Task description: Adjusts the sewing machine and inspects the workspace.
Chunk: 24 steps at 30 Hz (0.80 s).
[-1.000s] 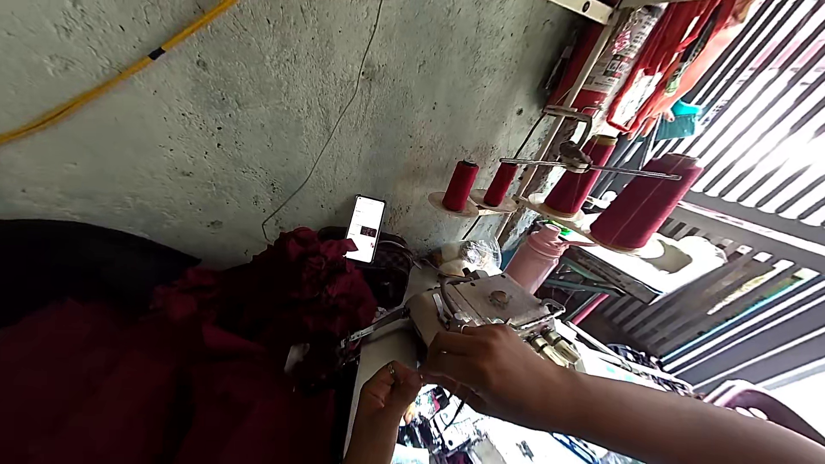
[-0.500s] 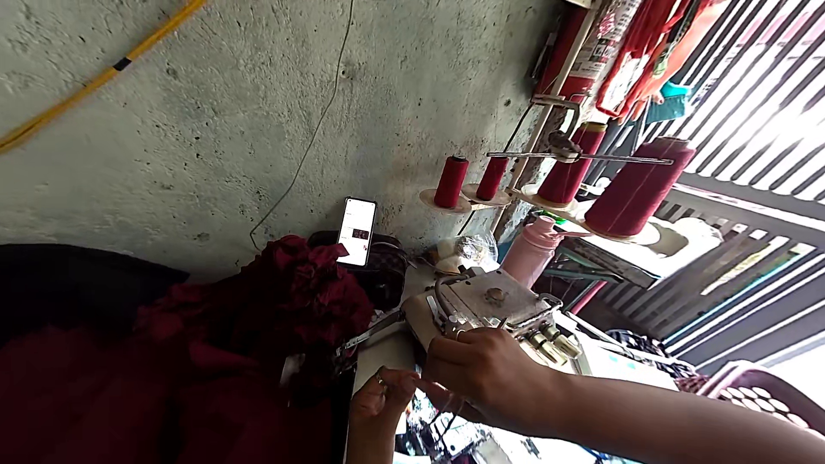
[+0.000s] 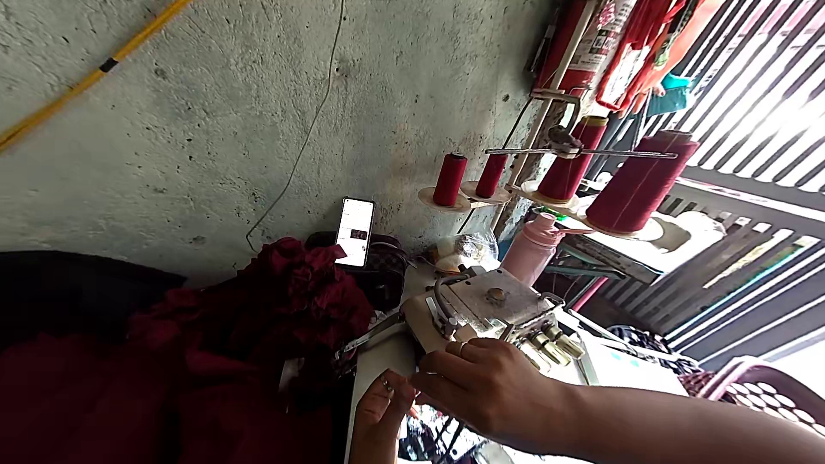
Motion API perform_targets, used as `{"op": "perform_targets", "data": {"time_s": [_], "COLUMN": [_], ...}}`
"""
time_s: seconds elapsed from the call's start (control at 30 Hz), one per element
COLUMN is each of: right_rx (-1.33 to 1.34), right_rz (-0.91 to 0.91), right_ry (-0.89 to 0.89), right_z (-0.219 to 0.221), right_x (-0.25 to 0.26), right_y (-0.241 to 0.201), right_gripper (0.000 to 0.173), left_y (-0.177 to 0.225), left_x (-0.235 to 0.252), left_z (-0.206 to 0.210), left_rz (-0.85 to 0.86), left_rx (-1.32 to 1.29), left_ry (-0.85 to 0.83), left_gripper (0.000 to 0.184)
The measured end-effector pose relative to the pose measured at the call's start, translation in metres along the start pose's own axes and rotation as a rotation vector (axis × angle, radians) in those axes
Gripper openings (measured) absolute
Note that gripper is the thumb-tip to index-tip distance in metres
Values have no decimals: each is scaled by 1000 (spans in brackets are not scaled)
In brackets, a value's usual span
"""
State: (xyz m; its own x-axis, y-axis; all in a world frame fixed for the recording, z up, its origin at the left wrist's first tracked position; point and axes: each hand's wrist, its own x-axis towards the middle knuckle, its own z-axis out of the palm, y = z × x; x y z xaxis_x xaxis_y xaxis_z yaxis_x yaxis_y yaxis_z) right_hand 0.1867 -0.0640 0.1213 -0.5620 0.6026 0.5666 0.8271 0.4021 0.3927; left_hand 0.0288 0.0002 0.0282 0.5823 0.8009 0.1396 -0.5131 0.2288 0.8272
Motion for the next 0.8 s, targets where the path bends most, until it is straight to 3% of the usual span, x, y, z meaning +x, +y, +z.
{"op": "perform_targets", "data": {"time_s": [0.27,0.67,0.73,0.8], "right_rx": [21,104,113,153], "right_rz": [8,93,189,343], "right_ry": [-11,-87,-164,-411], "right_z": [-1,-6,-12,-20], "right_x": [2,17,32,53], "right_y": [1,10,25,43], "right_gripper": [25,31,27,20], "left_y": [3,-5,-4,-5], "left_x": [-1,2,4,4], "left_z": [1,-2,-1,-1], "left_rz": [-27,67,76,77], "left_rx": [-21,45,112,154], "left_ry": [-25,-23,-23,-30], "left_gripper": [29,22,21,20]}}
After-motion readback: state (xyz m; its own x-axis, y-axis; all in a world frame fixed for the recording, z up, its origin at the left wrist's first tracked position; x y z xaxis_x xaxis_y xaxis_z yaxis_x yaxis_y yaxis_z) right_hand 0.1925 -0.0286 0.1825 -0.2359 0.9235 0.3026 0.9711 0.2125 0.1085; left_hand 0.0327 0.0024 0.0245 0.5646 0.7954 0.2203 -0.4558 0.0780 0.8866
